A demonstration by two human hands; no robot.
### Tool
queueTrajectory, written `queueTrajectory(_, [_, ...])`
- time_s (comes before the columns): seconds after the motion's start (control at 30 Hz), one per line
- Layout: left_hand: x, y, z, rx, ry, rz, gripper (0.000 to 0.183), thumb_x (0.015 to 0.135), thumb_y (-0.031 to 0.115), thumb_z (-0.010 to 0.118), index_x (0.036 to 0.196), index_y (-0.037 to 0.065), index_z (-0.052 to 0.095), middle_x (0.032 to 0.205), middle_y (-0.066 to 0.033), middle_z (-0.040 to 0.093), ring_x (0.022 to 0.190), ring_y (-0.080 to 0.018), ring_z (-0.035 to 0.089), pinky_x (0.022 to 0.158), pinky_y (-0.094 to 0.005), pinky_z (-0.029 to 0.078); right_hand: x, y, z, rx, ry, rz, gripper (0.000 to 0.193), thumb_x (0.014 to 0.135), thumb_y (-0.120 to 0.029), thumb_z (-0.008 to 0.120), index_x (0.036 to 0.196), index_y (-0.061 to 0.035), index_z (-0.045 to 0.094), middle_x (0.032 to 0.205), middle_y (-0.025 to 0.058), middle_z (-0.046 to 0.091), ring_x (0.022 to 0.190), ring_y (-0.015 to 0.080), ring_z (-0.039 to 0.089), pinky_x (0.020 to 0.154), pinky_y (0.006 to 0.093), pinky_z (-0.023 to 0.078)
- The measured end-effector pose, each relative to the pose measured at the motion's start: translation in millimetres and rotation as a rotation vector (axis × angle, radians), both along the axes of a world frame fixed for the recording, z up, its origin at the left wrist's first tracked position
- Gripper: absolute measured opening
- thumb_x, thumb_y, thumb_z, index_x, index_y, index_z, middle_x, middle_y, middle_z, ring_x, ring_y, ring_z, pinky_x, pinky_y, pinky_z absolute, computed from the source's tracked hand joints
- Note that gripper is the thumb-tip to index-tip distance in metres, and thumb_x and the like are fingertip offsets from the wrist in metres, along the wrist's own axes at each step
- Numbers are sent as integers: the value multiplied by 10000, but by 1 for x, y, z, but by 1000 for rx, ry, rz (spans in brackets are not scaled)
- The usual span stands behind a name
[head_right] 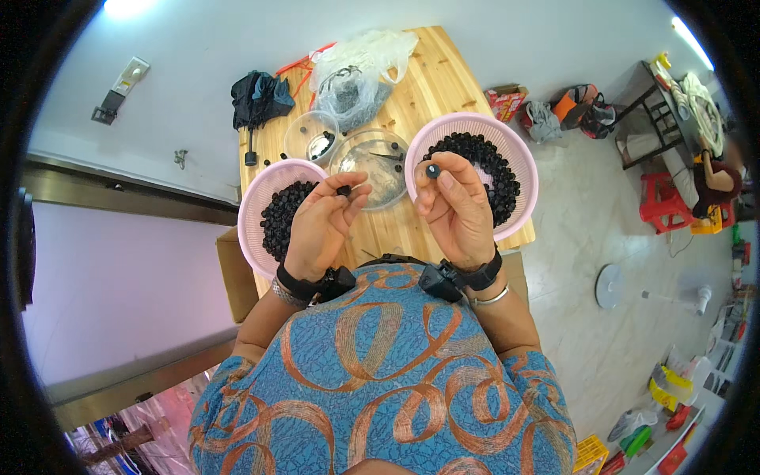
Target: Manually assemble small black plastic components by hand.
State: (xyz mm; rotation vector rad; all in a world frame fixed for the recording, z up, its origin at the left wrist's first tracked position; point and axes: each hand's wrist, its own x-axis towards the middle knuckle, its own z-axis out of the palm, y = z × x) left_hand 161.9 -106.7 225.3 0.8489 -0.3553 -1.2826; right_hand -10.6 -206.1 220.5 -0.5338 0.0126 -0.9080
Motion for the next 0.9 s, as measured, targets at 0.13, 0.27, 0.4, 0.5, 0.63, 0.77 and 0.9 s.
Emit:
queueTrajectory(0.13, [-5,2,3,-52,-46,-89,304,846,-45,353,1125,-48,474,1160,-153,521,1025,-197,545,884,-281,451,0,1,0,16,-13,-7,246,899,-78,485,1133,-9,520,954,105,575,730,127,545,646,253,460])
queueTrajectory(0.27, [-6,2,3,-45,-78,-83,295,860,-26,363,1127,-8,488,1163,-133,530,976,-165,563,840,-273,466,-2,1,3,11,19,-16,263,893,-65,492,1147,-1,518,946,104,576,733,124,544,647,249,458])
queueTrajectory(0.4, [-5,1,4,-63,-143,-57,253,876,-10,399,1107,27,494,1152,-104,538,955,-138,563,796,-258,463,-5,0,2,-54,49,-31,279,882,-53,506,1153,14,517,922,101,579,726,117,545,635,237,460])
queueTrajectory(0.5, [-5,1,5,-88,-149,-31,238,872,-23,432,1094,36,494,1156,-108,540,938,-132,568,781,-246,466,-6,0,1,-103,64,-27,277,881,-58,511,1145,25,518,914,101,580,721,117,548,632,235,464])
queueTrajectory(0.63, [-7,2,12,-83,-182,-22,233,871,-14,473,1098,37,492,1160,-108,544,927,-126,574,764,-229,469,-5,5,7,-207,222,-130,275,890,-76,508,1137,43,515,928,107,580,728,121,555,650,243,472])
queueTrajectory(0.77, [-8,4,18,-145,-210,-46,252,868,13,520,1119,23,509,1157,-98,549,939,-122,578,778,-231,478,-4,6,10,-287,264,-176,269,896,-81,500,1129,52,520,944,112,579,737,122,557,663,247,472])
queueTrajectory(0.9, [-10,6,25,-162,-208,-57,289,869,24,529,1157,15,514,1127,-83,560,953,-123,578,803,-244,480,-3,5,13,-392,312,-217,255,899,-72,490,1115,58,531,944,114,578,739,119,555,675,244,467])
